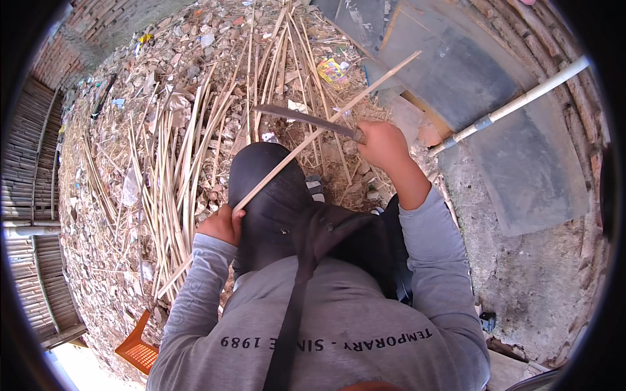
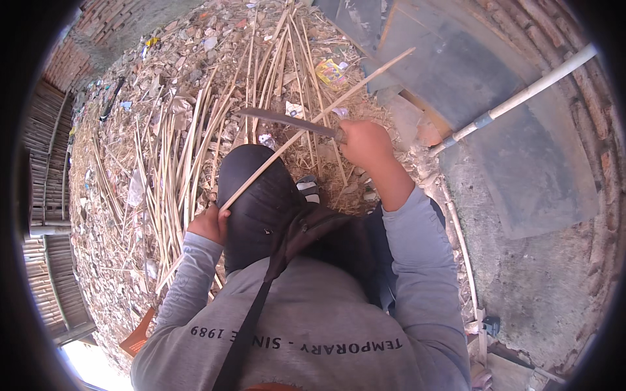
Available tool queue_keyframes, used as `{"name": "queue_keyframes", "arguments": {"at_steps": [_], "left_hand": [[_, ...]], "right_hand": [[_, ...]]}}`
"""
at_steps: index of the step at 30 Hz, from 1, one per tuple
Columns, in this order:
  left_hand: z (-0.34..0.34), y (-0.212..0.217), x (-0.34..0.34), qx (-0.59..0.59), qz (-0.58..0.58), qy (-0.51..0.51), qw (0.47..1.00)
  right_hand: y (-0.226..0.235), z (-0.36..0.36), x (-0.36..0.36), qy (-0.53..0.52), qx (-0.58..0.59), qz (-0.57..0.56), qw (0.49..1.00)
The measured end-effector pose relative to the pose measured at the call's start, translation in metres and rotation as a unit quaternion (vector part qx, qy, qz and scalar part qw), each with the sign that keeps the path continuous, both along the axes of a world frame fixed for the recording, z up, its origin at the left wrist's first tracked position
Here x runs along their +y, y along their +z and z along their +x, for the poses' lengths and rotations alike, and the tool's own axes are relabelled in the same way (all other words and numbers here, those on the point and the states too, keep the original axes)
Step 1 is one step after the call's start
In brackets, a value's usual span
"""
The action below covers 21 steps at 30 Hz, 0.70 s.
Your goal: The person uses a curved blade to shave and smooth long strips of bamboo, holding the strip against their leg and pulling the blade toward them while sitting on the ground.
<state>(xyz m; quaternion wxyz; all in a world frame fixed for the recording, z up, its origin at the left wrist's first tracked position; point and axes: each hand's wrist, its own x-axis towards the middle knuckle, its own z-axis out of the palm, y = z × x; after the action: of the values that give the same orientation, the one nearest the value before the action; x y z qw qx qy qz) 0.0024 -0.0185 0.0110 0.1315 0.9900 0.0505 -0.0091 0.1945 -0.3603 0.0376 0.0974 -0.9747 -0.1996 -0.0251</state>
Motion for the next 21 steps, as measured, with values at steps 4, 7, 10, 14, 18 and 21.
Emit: {"name": "queue_keyframes", "arguments": {"at_steps": [4,7,10,14,18,21], "left_hand": [[-0.004,-0.001,0.002,-0.016,-0.005,-0.010,1.000],[-0.001,0.005,-0.002,-0.013,0.001,-0.004,1.000],[0.002,0.009,-0.008,-0.010,0.018,-0.005,1.000],[-0.003,0.006,-0.002,-0.017,0.011,-0.004,1.000],[-0.005,0.002,-0.001,-0.025,0.004,-0.005,1.000],[-0.001,0.002,-0.002,-0.029,0.011,-0.014,0.999]], "right_hand": [[0.000,-0.006,0.007,0.059,0.037,-0.004,0.998],[-0.011,0.016,-0.012,-0.032,0.078,0.028,0.996],[-0.018,0.021,-0.017,-0.043,0.035,0.029,0.998],[-0.017,-0.001,0.007,0.068,-0.035,0.056,0.996],[-0.024,0.018,-0.009,-0.024,-0.021,0.084,0.996],[-0.025,0.021,-0.023,-0.111,0.000,0.074,0.991]]}}
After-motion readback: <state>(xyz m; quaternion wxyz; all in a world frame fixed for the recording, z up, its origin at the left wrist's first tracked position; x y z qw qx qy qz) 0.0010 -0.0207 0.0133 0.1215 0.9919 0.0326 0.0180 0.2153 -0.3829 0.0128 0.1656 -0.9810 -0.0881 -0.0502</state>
